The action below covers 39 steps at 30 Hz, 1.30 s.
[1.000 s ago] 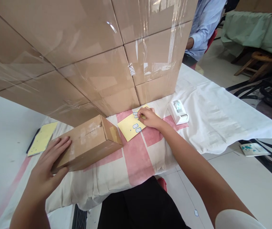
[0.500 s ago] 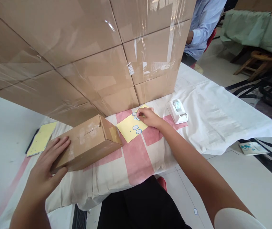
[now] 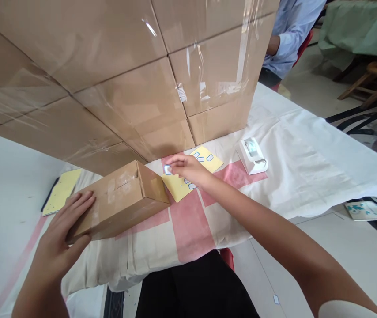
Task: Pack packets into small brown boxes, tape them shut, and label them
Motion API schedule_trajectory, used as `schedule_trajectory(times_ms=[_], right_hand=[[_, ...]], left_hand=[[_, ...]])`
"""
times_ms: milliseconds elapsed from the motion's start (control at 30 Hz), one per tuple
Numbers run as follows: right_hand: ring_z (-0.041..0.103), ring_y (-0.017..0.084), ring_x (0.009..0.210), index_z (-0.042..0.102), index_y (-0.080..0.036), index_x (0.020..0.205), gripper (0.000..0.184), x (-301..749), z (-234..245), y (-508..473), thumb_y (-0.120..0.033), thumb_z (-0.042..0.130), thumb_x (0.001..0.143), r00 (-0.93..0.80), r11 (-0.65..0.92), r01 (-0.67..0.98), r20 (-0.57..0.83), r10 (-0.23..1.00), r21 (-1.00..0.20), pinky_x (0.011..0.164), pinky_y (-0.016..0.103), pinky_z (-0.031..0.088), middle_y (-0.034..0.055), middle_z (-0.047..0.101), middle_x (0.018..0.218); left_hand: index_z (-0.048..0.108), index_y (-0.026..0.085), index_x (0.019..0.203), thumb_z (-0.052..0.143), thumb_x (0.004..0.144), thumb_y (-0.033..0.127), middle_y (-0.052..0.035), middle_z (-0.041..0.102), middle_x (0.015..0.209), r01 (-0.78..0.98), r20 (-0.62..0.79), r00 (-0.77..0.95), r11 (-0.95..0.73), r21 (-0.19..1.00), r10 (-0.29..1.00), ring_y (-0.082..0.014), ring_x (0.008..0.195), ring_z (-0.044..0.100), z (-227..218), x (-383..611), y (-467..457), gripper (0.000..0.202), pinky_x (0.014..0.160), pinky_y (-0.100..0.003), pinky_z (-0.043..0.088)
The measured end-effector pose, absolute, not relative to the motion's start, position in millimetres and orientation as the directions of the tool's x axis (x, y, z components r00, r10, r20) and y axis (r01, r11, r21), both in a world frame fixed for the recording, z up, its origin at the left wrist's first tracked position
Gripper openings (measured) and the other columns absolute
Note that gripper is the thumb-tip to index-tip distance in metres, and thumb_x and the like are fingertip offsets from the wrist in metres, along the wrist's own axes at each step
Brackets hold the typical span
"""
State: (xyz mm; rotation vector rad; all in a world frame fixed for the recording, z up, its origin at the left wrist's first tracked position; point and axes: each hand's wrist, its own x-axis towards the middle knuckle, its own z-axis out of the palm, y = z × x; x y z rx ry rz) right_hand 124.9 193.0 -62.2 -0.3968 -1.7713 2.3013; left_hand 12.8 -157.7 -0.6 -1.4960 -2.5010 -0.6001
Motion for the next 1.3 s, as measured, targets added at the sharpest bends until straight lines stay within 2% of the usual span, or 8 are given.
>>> schedule_trajectory(times_ms=[100,267,433,600,767,967,1100,1300], right_hand=[[0.061,0.01,0.07,0.074,-0.022,0.096,0.023,110,-53,180,-0.022,0.08,0.074,-0.961,-0.44,0.02,-0.138,0.24,-0.898,0.059,0.021,0.043,0.0013,0.072,0.087],[0.06,0.009,0.068,0.073,-0.02,0.083,0.012,102,-66,169,-0.018,0.08,0.074,-0.972,-0.546,-0.04,-0.094,0.214,-0.837,0.056,0.02,0.04,-0.0005,0.072,0.079],[0.057,0.008,0.067,0.072,-0.018,0.077,0.012,112,-79,163,-0.019,0.084,0.074,-0.989,-0.552,0.019,-0.097,0.113,-0.834,0.057,0.02,0.04,-0.0007,0.07,0.078],[0.056,0.008,0.065,0.069,-0.018,0.08,0.014,111,-78,162,-0.016,0.082,0.076,-0.993,-0.588,0.035,-0.094,0.069,-0.808,0.053,0.019,0.038,-0.0022,0.068,0.075],[0.06,0.008,0.064,0.063,-0.019,0.085,0.025,107,-76,161,-0.006,0.081,0.074,-0.992,-0.674,-0.008,-0.08,0.1,-0.739,0.058,0.018,0.043,-0.0053,0.067,0.07],[0.065,0.008,0.069,0.063,-0.019,0.082,0.023,107,-76,157,-0.005,0.079,0.075,-0.988,-0.664,-0.005,-0.098,0.118,-0.748,0.07,0.02,0.05,-0.0058,0.068,0.069],[0.067,0.009,0.072,0.063,-0.02,0.084,0.026,109,-81,153,-0.009,0.084,0.072,-0.989,-0.644,-0.007,-0.091,0.119,-0.765,0.079,0.023,0.051,-0.006,0.069,0.07],[0.07,0.012,0.077,0.062,-0.021,0.087,0.037,113,-84,152,-0.021,0.092,0.066,-0.997,-0.619,-0.029,-0.018,0.07,-0.785,0.081,0.026,0.053,-0.0048,0.07,0.076]], left_hand=[[0.048,0.035,0.151,0.059,0.086,0.025,-0.0013,0.049,0.158,0.856,0.349,-0.512,0.434,0.281,0.785,-0.0326,0.151,0.037,1,15,-156,0.067,0.126,-0.056,0.028],[0.053,0.039,0.147,0.063,0.082,0.031,0.0014,0.05,0.156,0.824,0.351,-0.561,0.467,0.32,0.75,-0.0348,0.15,0.038,3,20,-154,0.066,0.126,-0.059,0.027],[0.055,0.043,0.144,0.064,0.082,0.033,0.0051,0.052,0.155,0.774,0.347,-0.627,0.508,0.379,0.697,-0.0349,0.15,0.038,4,27,-149,0.064,0.126,-0.062,0.025],[0.057,0.043,0.143,0.065,0.083,0.034,0.0069,0.055,0.152,0.749,0.369,-0.66,0.533,0.394,0.654,-0.0329,0.148,0.042,3,34,-143,0.061,0.128,-0.058,0.026],[0.058,0.042,0.143,0.064,0.083,0.033,0.0065,0.055,0.152,0.745,0.361,-0.665,0.544,0.386,0.654,-0.0329,0.148,0.042,2,35,-144,0.061,0.128,-0.058,0.025],[0.059,0.041,0.141,0.064,0.084,0.03,0.0067,0.055,0.152,0.758,0.36,-0.647,0.515,0.401,0.672,-0.0315,0.149,0.041,2,28,-149,0.059,0.128,-0.058,0.025],[0.063,0.036,0.138,0.067,0.08,0.025,0.0033,0.056,0.151,0.788,0.37,-0.594,0.424,0.446,0.714,-0.0336,0.148,0.042,2,16,-149,0.059,0.127,-0.06,0.025],[0.064,0.037,0.136,0.071,0.079,0.023,0.003,0.058,0.149,0.806,0.409,-0.561,0.362,0.468,0.72,-0.0356,0.146,0.043,0,6,-148,0.059,0.126,-0.063,0.026]])
